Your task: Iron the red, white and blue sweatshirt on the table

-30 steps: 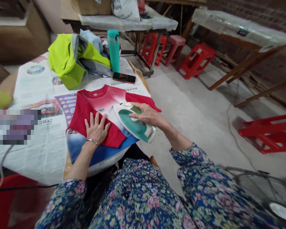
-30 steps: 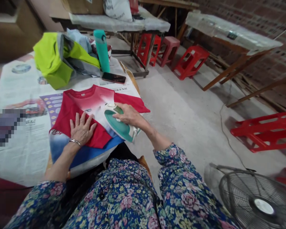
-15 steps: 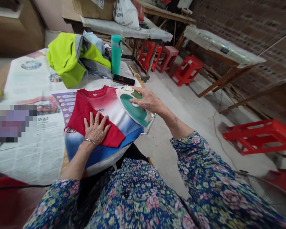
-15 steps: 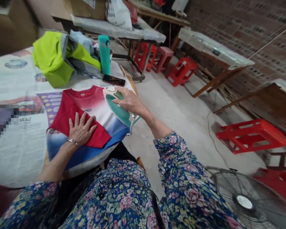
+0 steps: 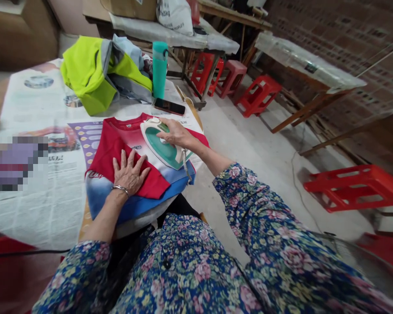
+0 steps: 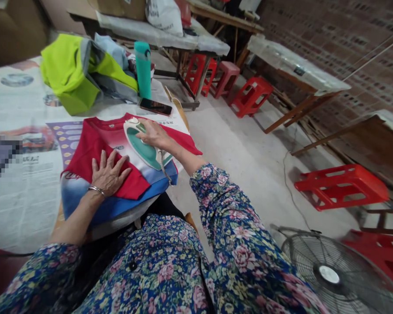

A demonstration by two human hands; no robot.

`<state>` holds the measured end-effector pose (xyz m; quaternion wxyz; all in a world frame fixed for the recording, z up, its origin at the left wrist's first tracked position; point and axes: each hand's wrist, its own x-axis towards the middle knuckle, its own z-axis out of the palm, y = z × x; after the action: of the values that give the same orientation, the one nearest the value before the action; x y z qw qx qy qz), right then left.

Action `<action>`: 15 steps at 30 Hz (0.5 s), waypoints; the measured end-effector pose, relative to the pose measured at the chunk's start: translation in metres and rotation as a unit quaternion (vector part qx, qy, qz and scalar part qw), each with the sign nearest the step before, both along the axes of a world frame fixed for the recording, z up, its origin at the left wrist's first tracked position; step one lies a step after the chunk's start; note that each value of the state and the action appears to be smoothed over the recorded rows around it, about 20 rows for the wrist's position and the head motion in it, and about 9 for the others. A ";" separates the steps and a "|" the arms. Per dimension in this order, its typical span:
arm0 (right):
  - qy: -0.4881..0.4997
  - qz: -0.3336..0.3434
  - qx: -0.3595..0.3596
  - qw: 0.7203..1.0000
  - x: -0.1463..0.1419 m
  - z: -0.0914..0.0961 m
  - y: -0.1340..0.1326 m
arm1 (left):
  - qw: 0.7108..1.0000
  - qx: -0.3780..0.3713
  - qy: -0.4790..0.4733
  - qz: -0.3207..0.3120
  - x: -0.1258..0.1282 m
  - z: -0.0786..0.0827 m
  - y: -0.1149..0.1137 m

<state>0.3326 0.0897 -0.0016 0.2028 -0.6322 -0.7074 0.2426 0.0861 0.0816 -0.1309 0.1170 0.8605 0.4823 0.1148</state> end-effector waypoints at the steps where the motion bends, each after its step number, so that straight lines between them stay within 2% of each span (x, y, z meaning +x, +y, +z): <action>1: 0.001 -0.016 0.001 1.000 0.003 -0.001 -0.012 | 1.000 0.003 -0.003 -0.001 0.000 -0.001 0.001; 6: 0.040 -0.065 -0.019 0.997 0.015 -0.007 -0.088 | 0.999 0.028 -0.033 0.000 -0.002 -0.006 -0.001; 9: 0.078 -0.081 -0.033 0.993 0.019 -0.012 -0.121 | 0.998 0.038 -0.052 -0.010 -0.003 -0.008 -0.004; 12: 0.095 -0.076 -0.040 0.992 0.019 -0.013 -0.127 | 0.997 0.042 -0.056 -0.037 -0.003 -0.007 -0.005; 15: 0.071 -0.065 -0.030 0.995 0.013 -0.013 -0.102 | 0.996 0.036 -0.064 -0.052 0.000 -0.006 -0.004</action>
<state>0.3457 -0.0125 -0.0145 0.2489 -0.6638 -0.6411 0.2940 0.0859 0.0779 -0.1366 0.1222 0.8791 0.4238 0.1807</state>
